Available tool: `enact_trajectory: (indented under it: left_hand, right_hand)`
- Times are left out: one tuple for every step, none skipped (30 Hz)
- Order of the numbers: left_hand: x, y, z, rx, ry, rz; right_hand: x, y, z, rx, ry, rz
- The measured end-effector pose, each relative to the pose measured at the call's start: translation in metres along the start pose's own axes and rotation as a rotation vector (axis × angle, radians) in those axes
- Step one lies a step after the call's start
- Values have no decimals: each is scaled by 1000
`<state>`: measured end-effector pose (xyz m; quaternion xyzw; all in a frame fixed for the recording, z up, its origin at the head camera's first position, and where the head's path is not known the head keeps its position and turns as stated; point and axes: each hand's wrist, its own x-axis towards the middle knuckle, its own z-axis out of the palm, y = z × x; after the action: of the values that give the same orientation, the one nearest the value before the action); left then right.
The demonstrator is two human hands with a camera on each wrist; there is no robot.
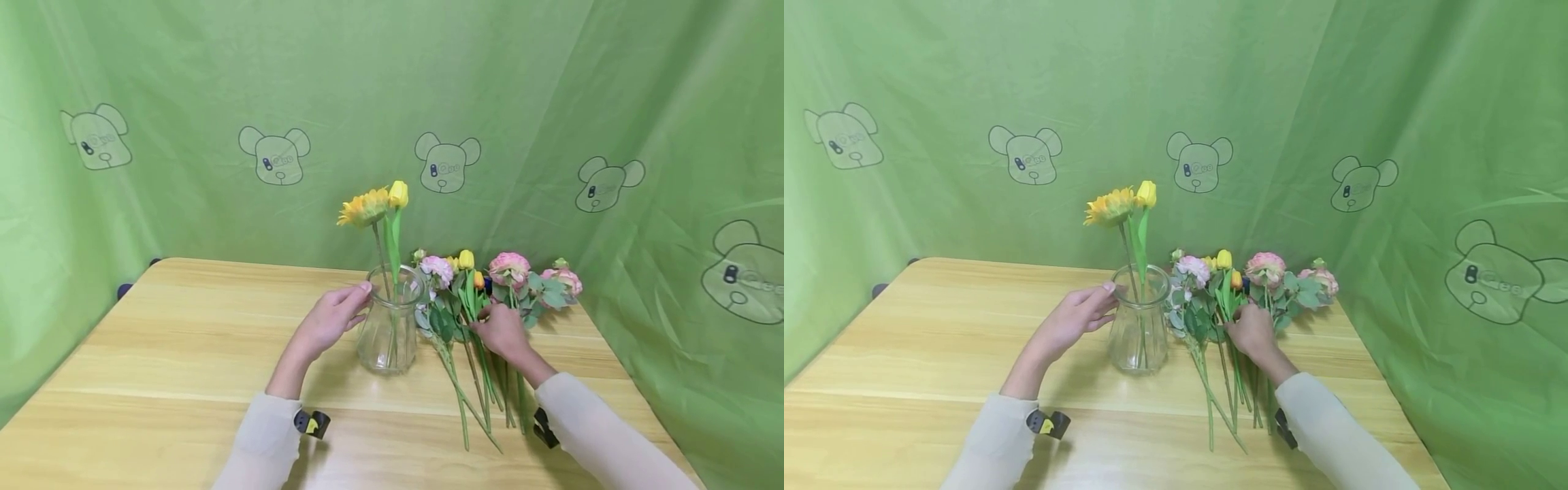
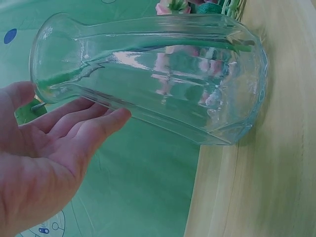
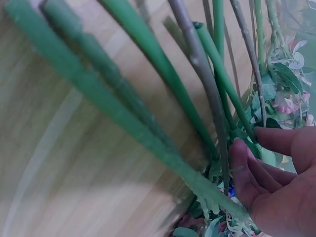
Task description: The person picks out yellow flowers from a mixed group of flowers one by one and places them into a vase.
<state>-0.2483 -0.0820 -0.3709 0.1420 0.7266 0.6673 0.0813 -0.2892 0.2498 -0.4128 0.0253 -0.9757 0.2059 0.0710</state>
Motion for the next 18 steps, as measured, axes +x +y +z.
enact_trajectory:
  left_hand:
    - [0, 0, 0, -2, 2, -2]
    - [0, 0, 0, -2, 4, -1]
    - [0, 0, 0, -2, 5, 1]
    - [0, 0, 0, -3, 6, 1]
    - [0, 0, 0, -3, 9, 0]
    - [0, -1, 0, -3, 12, -2]
    - [0, 0, 0, -3, 16, -3]
    - [0, 0, 1, -2, 20, -4]
    - [0, 0, 1, -3, 25, -8]
    - [0, 0, 1, -4, 28, -12]
    - [0, 0, 1, -3, 32, -11]
    - [0, 1, 1, -3, 33, -10]
    - [0, 1, 1, -3, 34, -9]
    - [0, 1, 1, -4, 34, -10]
    - [0, 1, 1, -6, 34, -11]
    - [0, 1, 1, -6, 33, -11]
    - [0, 1, 1, -7, 32, -12]
    - [0, 1, 1, -8, 31, -13]
  right_hand:
    - [0, 0, 0, 0, -3, 0]
    - [0, 0, 0, -2, -6, -2]
    - [0, 0, 0, -5, -6, -3]
    - [0, 0, 0, -7, -6, -5]
    - [0, 0, -1, -9, -8, -6]
    - [0, 0, -1, -10, -10, -6]
    - [0, 0, -1, -9, -14, -5]
    - [0, 0, -1, -6, -16, -4]
    - [0, 0, -2, -4, -17, -2]
    - [0, 1, -2, 0, -21, 1]
    - [0, 1, -2, 1, -23, 2]
    - [0, 1, -3, 0, -25, 2]
    - [1, 1, -3, 0, -28, 4]
    - [1, 1, -4, -1, -32, 5]
    - [2, 2, -4, -1, -38, 9]
    - [2, 2, -5, 0, -45, 13]
    - [2, 2, -5, -1, -49, 11]
    - [2, 1, -6, -1, -55, 13]
